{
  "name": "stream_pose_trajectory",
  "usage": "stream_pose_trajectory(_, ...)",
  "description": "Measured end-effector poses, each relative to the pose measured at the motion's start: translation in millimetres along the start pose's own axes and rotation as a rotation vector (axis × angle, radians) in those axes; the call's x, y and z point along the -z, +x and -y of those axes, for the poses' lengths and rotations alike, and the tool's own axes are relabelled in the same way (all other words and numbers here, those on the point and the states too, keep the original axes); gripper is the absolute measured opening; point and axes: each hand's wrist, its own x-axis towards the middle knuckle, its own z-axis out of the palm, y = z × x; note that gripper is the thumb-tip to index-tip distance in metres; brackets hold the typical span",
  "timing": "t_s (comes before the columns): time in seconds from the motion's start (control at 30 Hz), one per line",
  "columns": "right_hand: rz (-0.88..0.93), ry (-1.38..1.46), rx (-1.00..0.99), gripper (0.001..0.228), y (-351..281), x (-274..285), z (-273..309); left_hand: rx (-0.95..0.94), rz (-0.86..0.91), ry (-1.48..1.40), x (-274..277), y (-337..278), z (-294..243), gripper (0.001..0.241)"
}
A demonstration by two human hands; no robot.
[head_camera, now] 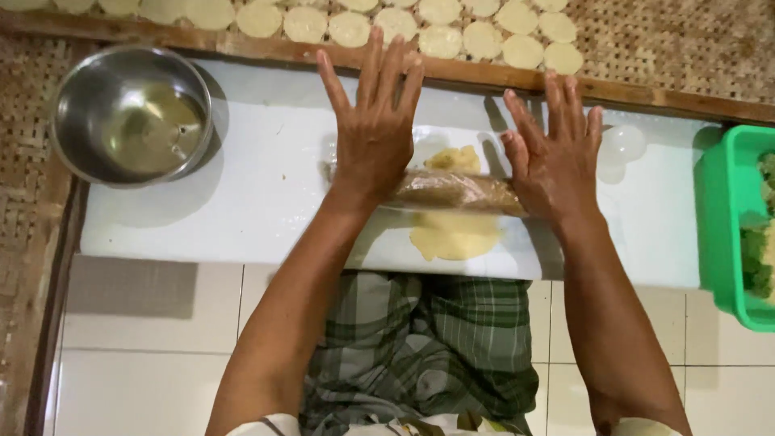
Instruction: Flattening dough with a rolling pin, cutting out small circular pieces with a cap, and placing them onto a large tray for drying.
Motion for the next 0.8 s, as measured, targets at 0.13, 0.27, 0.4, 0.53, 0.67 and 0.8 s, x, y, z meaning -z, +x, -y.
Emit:
stream_pose_trajectory(0.13,0.079,0.027,-0.014,0.05,-9.9,7.7,10.9,-0.007,0.012,-0.001,3.9,-13.1,-2.3,0.075)
stream_pose_trajectory(0.27,0.126,0.038,-0.022,0.05,-28.8,9.2,17.9,0.102,0.142,-0.176,19.1,-34.6,-8.8,0.078)
stream_pose_trajectory(0.4,0.148,0.019,-0.015,0.049,-44.7,8.3,23.4,0.096,0.222,-0.196,30.8,-48.9,-11.8,0.077)
stream_pose_trajectory(0.53,0.127,0.03,-0.004,0.05,-52.4,11.3,29.7,0.109,0.33,-0.214,38.6,-54.2,-15.3,0.071)
stream_pose_trajectory(0.67,0.066,0.028,0.014,0.048,-63.1,10.1,34.4,0.153,0.382,-0.237,45.9,-64.6,-17.8,0.066)
stream_pose_trajectory(0.8,0.058,0.035,0.009,0.048,-72.7,14.6,39.0,0.152,0.337,-0.188,48.4,-78.5,-23.3,0.064)
